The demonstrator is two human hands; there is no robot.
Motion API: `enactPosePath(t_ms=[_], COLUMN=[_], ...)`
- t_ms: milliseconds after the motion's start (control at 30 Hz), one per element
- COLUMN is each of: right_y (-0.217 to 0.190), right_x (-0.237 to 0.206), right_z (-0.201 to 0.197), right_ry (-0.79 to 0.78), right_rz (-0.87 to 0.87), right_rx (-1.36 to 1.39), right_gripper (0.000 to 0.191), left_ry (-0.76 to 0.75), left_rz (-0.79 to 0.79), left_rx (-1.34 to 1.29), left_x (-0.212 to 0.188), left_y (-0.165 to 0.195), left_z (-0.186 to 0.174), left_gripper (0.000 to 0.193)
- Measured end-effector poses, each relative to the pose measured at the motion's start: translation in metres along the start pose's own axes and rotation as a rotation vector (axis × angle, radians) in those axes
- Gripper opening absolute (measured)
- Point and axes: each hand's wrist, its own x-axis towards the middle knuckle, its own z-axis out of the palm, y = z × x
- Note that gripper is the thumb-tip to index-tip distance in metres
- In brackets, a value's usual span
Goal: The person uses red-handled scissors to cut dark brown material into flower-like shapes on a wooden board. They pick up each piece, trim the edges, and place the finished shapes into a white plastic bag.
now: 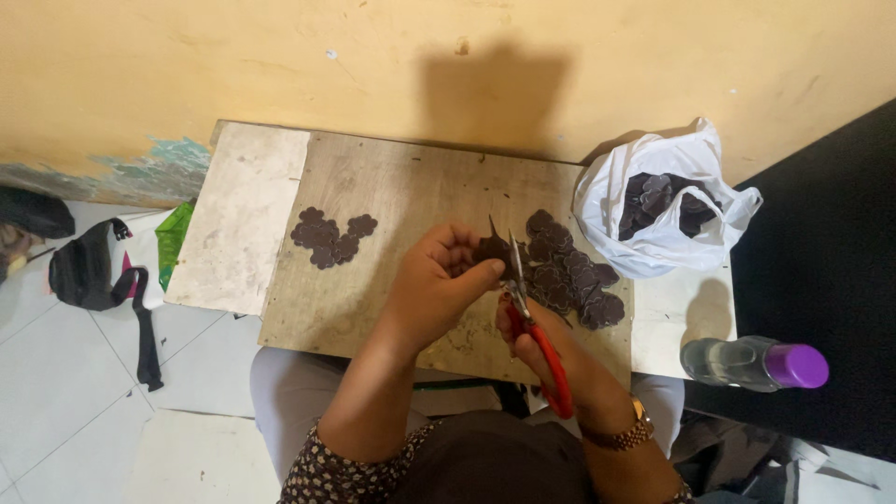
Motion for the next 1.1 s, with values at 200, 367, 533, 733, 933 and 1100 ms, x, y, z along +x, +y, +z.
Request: enactPosePath(t_ms=[200,367,533,733,933,1100], right_y=[-0.003,0.001,0.006,-0.001,-0.001,0.004], right_x=[-0.007,-0.009,-0.004,-0.006,-0.004,-0.005], right_z=[0.001,-0.004,-0.003,-0.001,-0.003,-0.006], right_ry=[-0.026,-0.075,0.001,0.014,-0.006,0.025], right_rz=[0.061,0.047,0.065,0.059,0.043,0.043], right_rx=[0.037,0.050,0.007,-0.030,-0.027,-0.104], right_gripper=[0.068,0.065,0.065,0.066,0.063,0.060], left_ry=[-0.128,-0.086,-0.081,-0.053,-0.033,-0.028], left_rz=[-0.054,-0.049,0.011,-0.061,-0.086,0.007], left_rx=[-0.148,-0.143,-0.103,-0.132,-0.167,-0.106], left_x=[-0.003,-0.003,-0.004,-0.003,-0.002,-0.004], left_y=[-0.007,-0.007,-0.008,-0.008,-0.009,-0.010], left_z=[-0.007,-0.004,0.001,-0.002,-0.001,0.000], left_gripper=[0.008,0.009,0.014,0.020,0.023,0.026])
